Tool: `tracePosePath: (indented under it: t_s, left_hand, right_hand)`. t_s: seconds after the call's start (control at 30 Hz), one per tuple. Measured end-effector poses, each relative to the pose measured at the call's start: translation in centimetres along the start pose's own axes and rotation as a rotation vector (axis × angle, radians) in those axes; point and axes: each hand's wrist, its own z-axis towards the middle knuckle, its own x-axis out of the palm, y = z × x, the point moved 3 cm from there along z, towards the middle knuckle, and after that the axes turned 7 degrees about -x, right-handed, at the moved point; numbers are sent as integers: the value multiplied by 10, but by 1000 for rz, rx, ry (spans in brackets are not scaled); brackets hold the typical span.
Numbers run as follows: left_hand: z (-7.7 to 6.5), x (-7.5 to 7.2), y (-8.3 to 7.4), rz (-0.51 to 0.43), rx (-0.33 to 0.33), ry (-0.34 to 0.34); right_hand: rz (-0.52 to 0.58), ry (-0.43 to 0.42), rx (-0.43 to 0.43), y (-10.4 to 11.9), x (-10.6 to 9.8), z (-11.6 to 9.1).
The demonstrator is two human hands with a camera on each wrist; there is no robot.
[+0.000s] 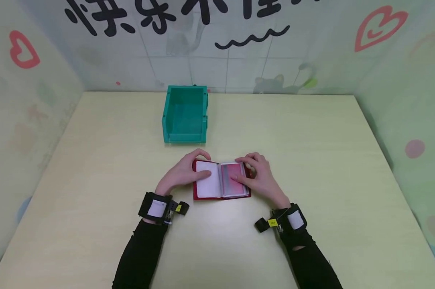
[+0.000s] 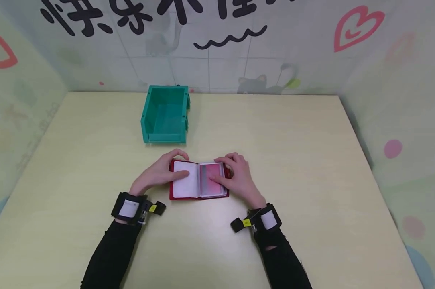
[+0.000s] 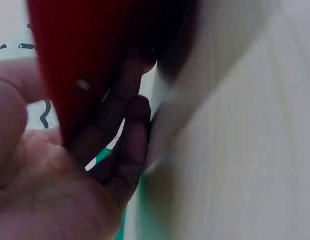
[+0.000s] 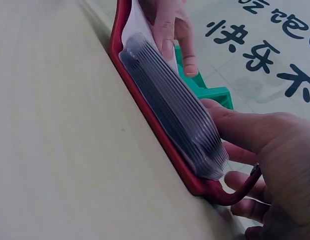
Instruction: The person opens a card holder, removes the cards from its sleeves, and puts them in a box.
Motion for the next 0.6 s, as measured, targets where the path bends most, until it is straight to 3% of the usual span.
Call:
tracePosePath:
  t_s: [0.13,0.3,0.37,0.43,0.6]
  left_hand:
    - [-2,0,-3,137,21,-51]
    - [-7,8,-9,364,-15,-206]
    - [-9,13,-14,419,-24,-234]
    - [-11,19,-20,413,-11,-217]
    - [-10,30,-26,340,93,-110]
  right_hand:
    - [-9,-5,-2,2,-1,1]
    - [-25,-7,-16,7,0,1]
    - [-32,-13,-25,9,0,2]
    - [-45,-20,-41,12,0,2]
    - [-133,-27,-81,21,-3,7]
